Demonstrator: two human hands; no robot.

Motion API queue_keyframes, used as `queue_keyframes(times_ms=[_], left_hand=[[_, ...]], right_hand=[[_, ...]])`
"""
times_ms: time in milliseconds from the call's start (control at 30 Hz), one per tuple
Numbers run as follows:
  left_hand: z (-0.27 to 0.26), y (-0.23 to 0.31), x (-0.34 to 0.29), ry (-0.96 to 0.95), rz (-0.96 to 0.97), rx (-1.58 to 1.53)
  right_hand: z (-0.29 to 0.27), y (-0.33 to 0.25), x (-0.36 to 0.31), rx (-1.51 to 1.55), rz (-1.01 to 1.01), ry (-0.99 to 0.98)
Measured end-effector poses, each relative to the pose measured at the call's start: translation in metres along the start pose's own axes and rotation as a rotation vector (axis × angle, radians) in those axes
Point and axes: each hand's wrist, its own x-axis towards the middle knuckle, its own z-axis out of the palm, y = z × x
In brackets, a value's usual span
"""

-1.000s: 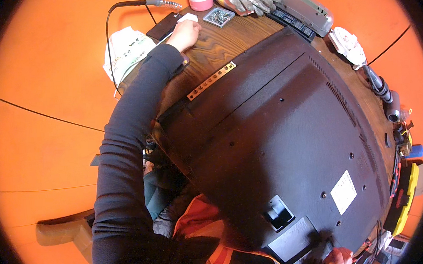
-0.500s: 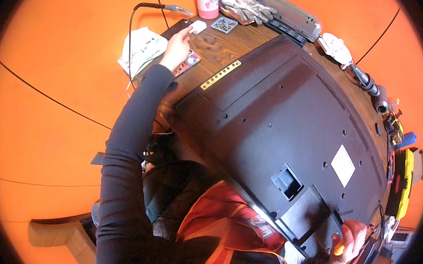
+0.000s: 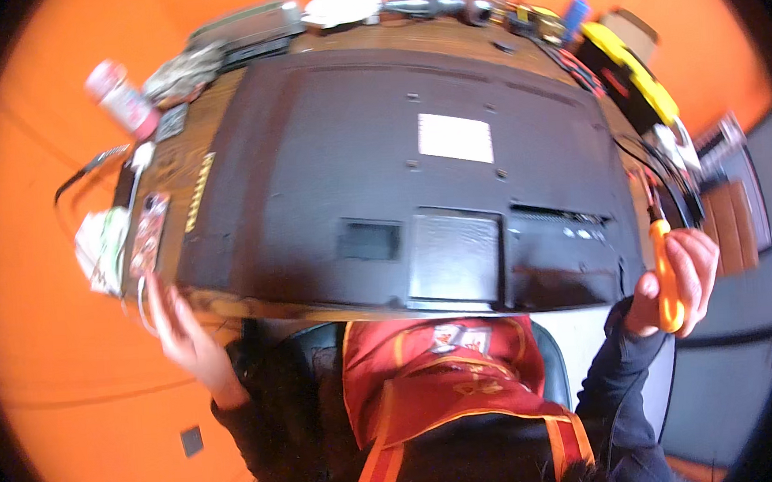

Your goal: The person uses a yellow-handled screwdriver to remove multiple screws from the back panel of a television. They collect the screws in their left hand, then set the screwdriver down and attempt to pry the back cover off with their fingers.

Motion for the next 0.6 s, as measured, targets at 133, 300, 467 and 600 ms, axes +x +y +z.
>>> queue_keyframes(times_ms=[133,300,467,600], left_hand=[[0.013,0.034,-0.035,-0.120,0.263,0.266],[0.039,0.070,-0.061,-0.368,0.539,0.209],[0.062,0.103,-0.079,-0.608,0.629,0.098],[0.081,0.126,-0.093,-0.758,0.619,-0.025]], right_hand=[[-0.025,0.012,-0.011,-0.170,0.045,0.208],[-0.050,-0.003,-0.035,-0.198,0.475,0.183],[-0.059,-0.006,-0.055,-0.196,0.730,0.135],[-0.063,0.002,-0.064,-0.181,0.785,0.041]])
